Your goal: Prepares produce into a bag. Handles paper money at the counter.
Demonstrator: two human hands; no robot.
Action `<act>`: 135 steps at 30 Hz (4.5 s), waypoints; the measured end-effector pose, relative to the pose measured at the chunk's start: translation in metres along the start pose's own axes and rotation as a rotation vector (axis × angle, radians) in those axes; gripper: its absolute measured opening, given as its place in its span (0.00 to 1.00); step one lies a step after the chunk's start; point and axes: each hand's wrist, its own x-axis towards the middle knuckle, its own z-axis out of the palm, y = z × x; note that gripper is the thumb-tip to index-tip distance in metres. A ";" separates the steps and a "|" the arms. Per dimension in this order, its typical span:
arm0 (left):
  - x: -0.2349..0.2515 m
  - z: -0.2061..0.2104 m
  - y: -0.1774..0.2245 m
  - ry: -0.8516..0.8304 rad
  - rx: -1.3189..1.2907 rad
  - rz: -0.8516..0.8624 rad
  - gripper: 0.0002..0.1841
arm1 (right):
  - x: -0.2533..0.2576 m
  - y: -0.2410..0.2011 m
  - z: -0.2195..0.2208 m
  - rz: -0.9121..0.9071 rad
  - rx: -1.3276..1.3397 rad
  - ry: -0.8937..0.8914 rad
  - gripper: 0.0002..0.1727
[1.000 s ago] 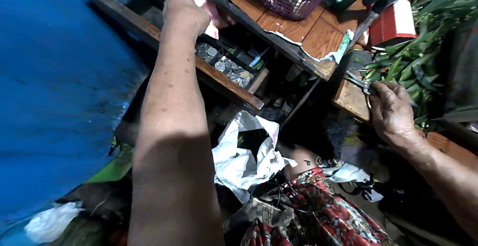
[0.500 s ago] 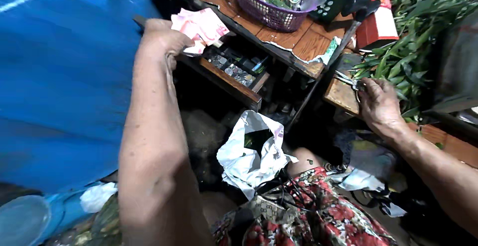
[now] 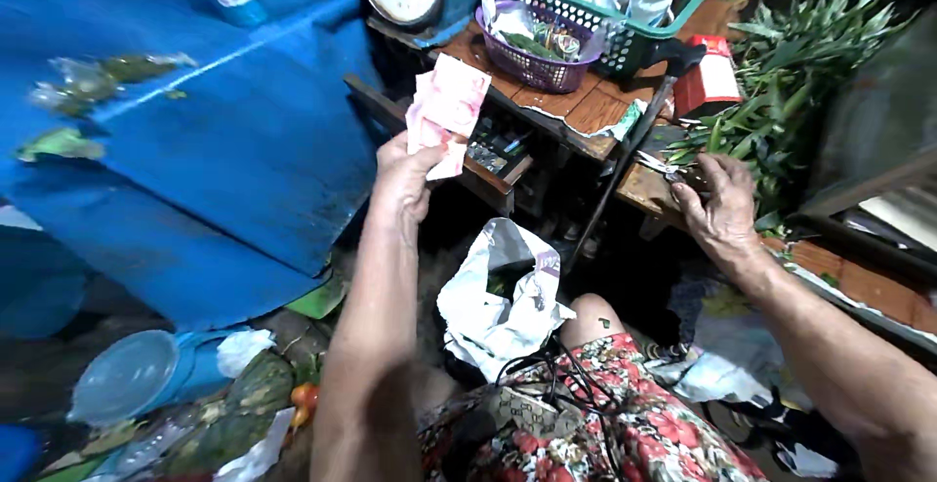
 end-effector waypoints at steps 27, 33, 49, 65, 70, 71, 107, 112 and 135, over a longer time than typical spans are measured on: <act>-0.147 0.092 -0.048 -0.619 0.119 0.053 0.25 | -0.070 -0.148 0.000 0.475 1.545 -0.368 0.36; -0.135 0.094 -0.047 -0.796 0.199 0.023 0.37 | -0.041 -0.136 -0.009 0.572 1.422 -0.121 0.10; 0.121 0.040 -0.023 -0.190 1.169 0.167 0.21 | 0.012 -0.018 -0.007 0.708 1.427 -0.068 0.10; 0.219 0.051 -0.048 -0.243 1.499 -0.051 0.33 | 0.015 -0.012 -0.011 0.790 1.419 -0.147 0.12; 0.221 0.053 -0.045 -0.286 1.529 -0.102 0.22 | 0.019 -0.013 -0.011 0.790 1.436 -0.177 0.11; 0.222 0.053 -0.045 -0.297 1.518 -0.119 0.22 | 0.019 -0.013 -0.011 0.787 1.444 -0.180 0.11; -0.157 0.060 -0.050 0.064 0.358 0.623 0.07 | -0.027 -0.072 -0.047 0.671 1.444 -0.198 0.13; -0.191 0.090 -0.052 0.014 0.510 0.874 0.06 | -0.089 -0.136 -0.076 0.777 1.714 -0.169 0.12; -0.246 0.073 -0.058 -0.522 0.087 0.241 0.31 | -0.135 -0.166 -0.058 0.692 1.699 -0.253 0.08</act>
